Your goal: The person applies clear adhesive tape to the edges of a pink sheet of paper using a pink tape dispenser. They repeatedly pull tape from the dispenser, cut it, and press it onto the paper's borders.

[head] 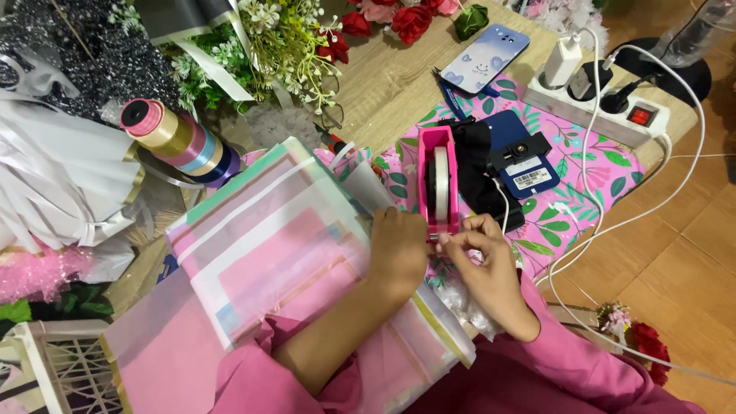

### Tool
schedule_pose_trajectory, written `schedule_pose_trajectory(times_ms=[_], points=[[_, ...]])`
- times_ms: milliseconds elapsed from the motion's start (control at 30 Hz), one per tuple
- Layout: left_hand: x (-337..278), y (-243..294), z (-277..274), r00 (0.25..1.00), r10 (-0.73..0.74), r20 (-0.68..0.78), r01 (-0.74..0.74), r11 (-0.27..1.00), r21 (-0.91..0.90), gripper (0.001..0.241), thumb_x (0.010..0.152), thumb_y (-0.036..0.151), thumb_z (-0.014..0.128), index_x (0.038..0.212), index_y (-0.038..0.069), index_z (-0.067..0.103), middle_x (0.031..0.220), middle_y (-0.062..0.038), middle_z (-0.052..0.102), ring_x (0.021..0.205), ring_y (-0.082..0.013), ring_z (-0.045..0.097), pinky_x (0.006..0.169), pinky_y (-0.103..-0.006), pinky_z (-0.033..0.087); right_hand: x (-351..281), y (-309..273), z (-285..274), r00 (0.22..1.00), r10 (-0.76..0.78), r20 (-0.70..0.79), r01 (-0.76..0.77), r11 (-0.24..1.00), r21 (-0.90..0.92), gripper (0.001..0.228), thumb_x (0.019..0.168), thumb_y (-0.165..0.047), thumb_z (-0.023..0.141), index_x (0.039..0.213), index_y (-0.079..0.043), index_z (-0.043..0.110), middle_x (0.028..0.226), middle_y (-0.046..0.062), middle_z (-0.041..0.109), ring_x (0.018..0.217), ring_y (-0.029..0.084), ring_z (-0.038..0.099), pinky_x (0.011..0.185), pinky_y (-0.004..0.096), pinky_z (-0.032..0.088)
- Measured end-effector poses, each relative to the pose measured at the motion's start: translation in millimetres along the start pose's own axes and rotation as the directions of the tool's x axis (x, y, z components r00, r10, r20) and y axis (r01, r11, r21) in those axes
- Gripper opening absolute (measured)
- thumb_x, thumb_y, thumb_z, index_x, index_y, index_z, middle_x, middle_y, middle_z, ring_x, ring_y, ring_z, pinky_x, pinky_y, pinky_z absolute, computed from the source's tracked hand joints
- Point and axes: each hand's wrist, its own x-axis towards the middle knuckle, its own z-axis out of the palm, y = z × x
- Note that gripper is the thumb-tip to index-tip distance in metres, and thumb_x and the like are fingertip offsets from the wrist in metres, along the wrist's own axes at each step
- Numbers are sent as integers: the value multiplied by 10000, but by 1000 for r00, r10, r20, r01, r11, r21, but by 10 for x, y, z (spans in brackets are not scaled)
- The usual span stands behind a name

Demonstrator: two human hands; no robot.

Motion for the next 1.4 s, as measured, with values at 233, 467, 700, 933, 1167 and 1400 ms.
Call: schedule_pose_trajectory(times_ms=[233, 467, 700, 933, 1167, 1400], points=[[6, 20, -85, 1000, -10, 4, 10, 1000, 30, 309, 842, 498, 764, 859, 190, 742, 819, -9, 699, 872, -225, 629, 873, -399, 370, -176, 144, 9, 999, -7, -45, 7, 1000, 0, 136, 926, -198, 762, 837, -107, 809, 965, 97, 540, 928, 240, 564, 895, 397, 466], [89, 8, 34, 999, -27, 37, 28, 999, -29, 447, 710, 591, 825, 862, 177, 747, 835, -49, 731, 869, -259, 670, 844, -419, 392, -337, 387, 171, 998, 53, -43, -50, 996, 78, 203, 917, -135, 737, 749, -24, 715, 955, 139, 575, 899, 286, 608, 884, 423, 484], [125, -61, 55, 996, 0, 92, 11, 992, -123, 379, 744, 503, 837, 829, 143, 758, 817, -85, 744, 837, -300, 690, 862, -442, 393, -295, 357, 203, 996, 84, -43, -81, 994, 69, 326, 972, -217, 725, 714, -21, 694, 939, 140, 597, 892, 266, 614, 851, 403, 480], [54, -76, 65, 996, 47, 78, -38, 992, -118, 383, 882, 510, 729, 875, 127, 715, 850, -70, 710, 875, -284, 642, 881, -414, 333, -252, 459, 247, 997, 36, -72, -32, 998, 52, 338, 981, -196, 716, 689, -38, 655, 865, 115, 538, 804, 230, 564, 746, 356, 449], [107, -105, 213, 998, 63, 14, -63, 998, 9, 303, 843, 493, 747, 841, 208, 646, 782, 14, 648, 815, -240, 603, 842, -434, 343, -331, 1013, 346, 999, -7, -48, 11, 997, 79, 262, 821, -42, 726, 621, -9, 560, 887, 129, 481, 859, 277, 536, 784, 406, 425], [74, -71, 132, 998, 58, 4, -58, 998, 38, 301, 877, 468, 738, 832, 189, 634, 758, 3, 635, 792, -231, 590, 844, -430, 329, -302, 571, 217, 999, 35, 6, -35, 993, 110, 255, 943, -136, 717, 706, -45, 719, 819, 109, 546, 795, 234, 577, 775, 367, 444]])
